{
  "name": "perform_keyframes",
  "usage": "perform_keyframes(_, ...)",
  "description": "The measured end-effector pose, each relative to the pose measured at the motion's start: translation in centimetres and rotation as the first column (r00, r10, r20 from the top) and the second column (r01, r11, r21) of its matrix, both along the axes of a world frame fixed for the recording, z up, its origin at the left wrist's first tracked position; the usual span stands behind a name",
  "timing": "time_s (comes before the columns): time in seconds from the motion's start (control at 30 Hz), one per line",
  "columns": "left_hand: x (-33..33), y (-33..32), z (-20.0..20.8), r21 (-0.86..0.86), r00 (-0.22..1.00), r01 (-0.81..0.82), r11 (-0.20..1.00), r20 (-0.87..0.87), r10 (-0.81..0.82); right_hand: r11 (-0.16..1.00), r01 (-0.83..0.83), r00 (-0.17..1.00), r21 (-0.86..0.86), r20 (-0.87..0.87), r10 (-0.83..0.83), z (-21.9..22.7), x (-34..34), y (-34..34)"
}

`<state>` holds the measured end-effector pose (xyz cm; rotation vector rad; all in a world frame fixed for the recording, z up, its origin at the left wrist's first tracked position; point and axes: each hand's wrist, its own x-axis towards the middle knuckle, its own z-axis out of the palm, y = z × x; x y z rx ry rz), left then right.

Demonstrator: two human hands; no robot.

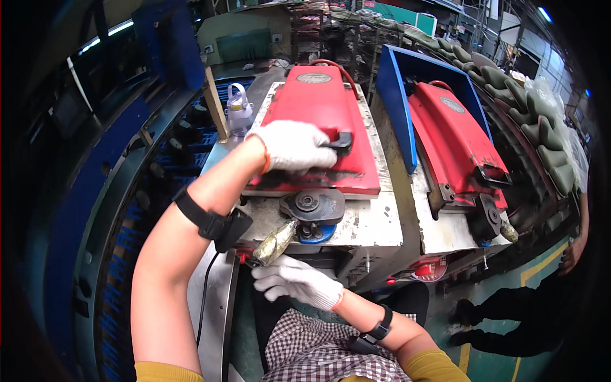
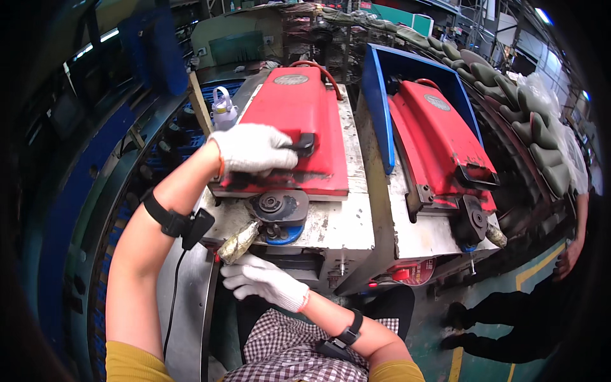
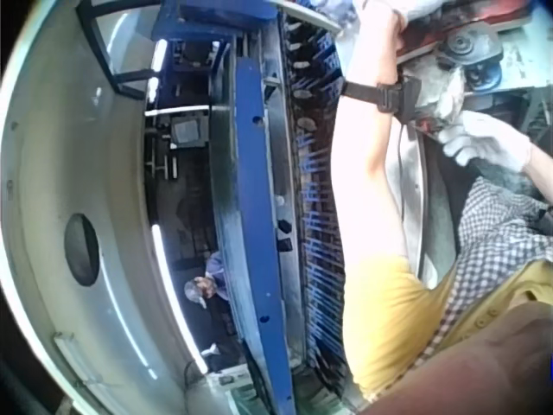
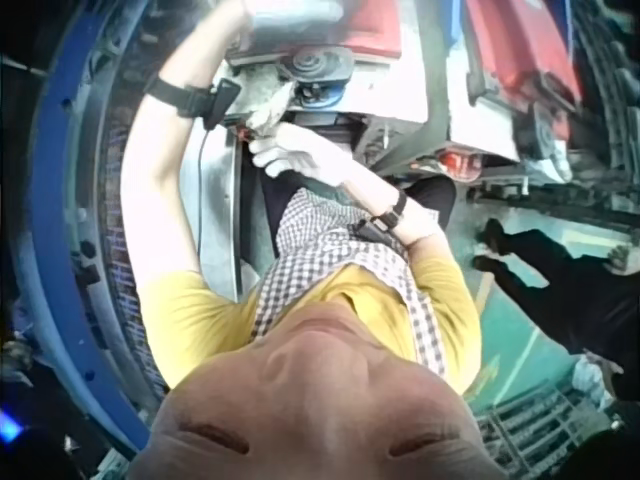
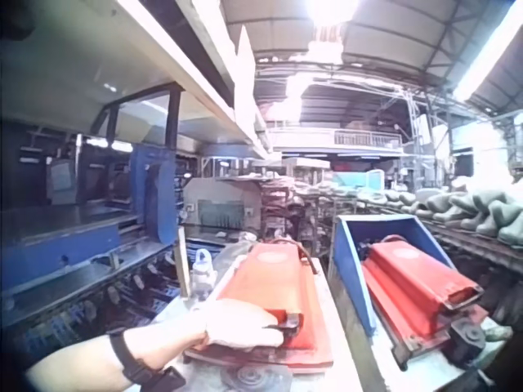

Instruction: Operating a heat-press machine to bond shoe components in a factory.

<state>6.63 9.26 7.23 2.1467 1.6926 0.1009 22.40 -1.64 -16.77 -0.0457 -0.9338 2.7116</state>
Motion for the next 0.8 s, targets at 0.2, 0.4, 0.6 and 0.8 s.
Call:
perform_keyframes(0.2,0.2,0.1,-2.6,0.197,0.996,0.037,0.98,-0.082,-0.021,0.929,-0.15,0.925,-0.339,-0.38,0.011,2.3,-2.1,0.4)
perform_keyframes(0.4,1.3,-0.8,-2.4,0.13,0.997,-0.043,0.991,-0.056,0.05,0.917,-0.1,0.923,-0.386,-0.381,-0.059,3.4,1.6,0.3)
perform_keyframes(0.6,1.3,-0.6,-2.9,0.215,0.994,-0.022,0.976,-0.098,0.045,0.897,0.358,0.909,-0.26,-0.122,-0.398,5.0,14.3,2.9)
perform_keyframes(0.8,2.1,-1.4,-2.7,0.263,0.989,-0.063,0.963,-0.111,0.095,-0.539,0.175,0.049,0.824,-0.555,-0.831,9.4,29.2,7.5)
